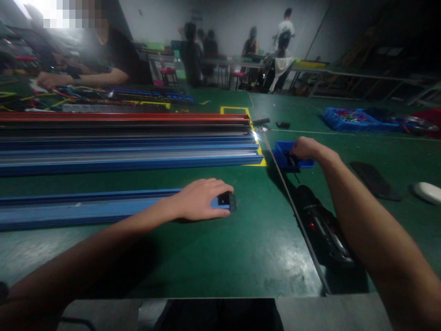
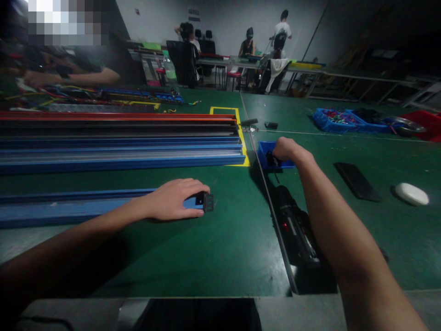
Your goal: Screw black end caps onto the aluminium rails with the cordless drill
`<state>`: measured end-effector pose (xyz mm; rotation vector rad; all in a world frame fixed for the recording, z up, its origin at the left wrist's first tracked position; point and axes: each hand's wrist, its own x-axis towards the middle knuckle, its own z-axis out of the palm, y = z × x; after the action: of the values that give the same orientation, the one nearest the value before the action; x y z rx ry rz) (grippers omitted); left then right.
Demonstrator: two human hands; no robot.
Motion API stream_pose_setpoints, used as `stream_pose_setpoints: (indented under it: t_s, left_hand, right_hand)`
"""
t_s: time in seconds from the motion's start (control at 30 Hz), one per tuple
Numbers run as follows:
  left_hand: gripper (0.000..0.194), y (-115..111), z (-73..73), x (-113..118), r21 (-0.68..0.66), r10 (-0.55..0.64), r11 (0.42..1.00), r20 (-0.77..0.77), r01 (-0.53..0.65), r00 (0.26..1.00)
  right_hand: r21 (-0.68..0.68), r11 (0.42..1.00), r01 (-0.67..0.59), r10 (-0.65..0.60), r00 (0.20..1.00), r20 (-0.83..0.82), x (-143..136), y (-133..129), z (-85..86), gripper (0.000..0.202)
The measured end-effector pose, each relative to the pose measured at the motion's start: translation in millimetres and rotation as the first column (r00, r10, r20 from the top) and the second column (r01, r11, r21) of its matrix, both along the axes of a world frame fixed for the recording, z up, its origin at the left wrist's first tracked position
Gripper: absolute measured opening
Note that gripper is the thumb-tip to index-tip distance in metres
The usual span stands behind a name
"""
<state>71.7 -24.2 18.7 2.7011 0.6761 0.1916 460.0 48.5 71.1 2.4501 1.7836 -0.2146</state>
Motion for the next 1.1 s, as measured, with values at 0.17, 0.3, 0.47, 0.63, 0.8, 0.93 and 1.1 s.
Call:
stream_pose_setpoints:
  t_s: [0.17, 0.3, 0.47, 0.63, 0.8, 0.93, 1.1]
  left_hand:
    - [0.057, 0.3, 0.9, 0.0, -0.025, 0.017, 1.000, 0.020, -0.016, 1.000]
    - [0.055, 0.4, 2.4, 0.6, -0.058, 0.028, 0.998, 0.037, -0.026, 0.999]
    - [0.050, 1.7, 4.8, 2.4, -0.083, 0.010, 0.997, 0.058, -0.006, 0.998]
    - [0.045, 3.9, 7.4, 3.8, -0.093, -0.005, 0.996, 0.063, 0.010, 0.998]
    - [0.039, 5.1, 6.1, -1.0, -0.098, 0.008, 0.995, 0.043, -0.004, 0.999]
    - [0.040, 4.6, 4.8, -3.6, -0.079, 0.018, 0.997, 0.025, -0.016, 1.000]
    - [0.044, 3.4, 6.1, -4.5, -0.062, 0.026, 0.998, -0.015, -0.027, 1.000]
  right_hand:
    - [0.057, 0.988, -0.145, 0.155, 0.927, -0.343, -23.0, -14.8, 22.4, 0.027]
    - [0.125, 0.969, -0.212, 0.246, 0.851, -0.465, -33.1, -26.7, 36.0, 0.027]
    - [0.007, 0.884, -0.467, 0.341, 0.635, -0.693, -57.8, -32.8, 22.2, 0.020]
    - [-0.029, 0.594, -0.804, 0.268, 0.231, -0.935, -103.3, -35.3, -24.6, 0.025]
    - [-0.039, 0.619, -0.785, 0.266, 0.255, -0.930, -116.2, -37.8, -44.5, 0.019]
    - [0.002, 0.629, -0.778, 0.325, 0.261, -0.909, -115.4, -37.5, -48.1, 0.018]
    - [0.037, 0.610, -0.792, 0.367, 0.240, -0.899, -118.4, -38.8, -51.7, 0.021]
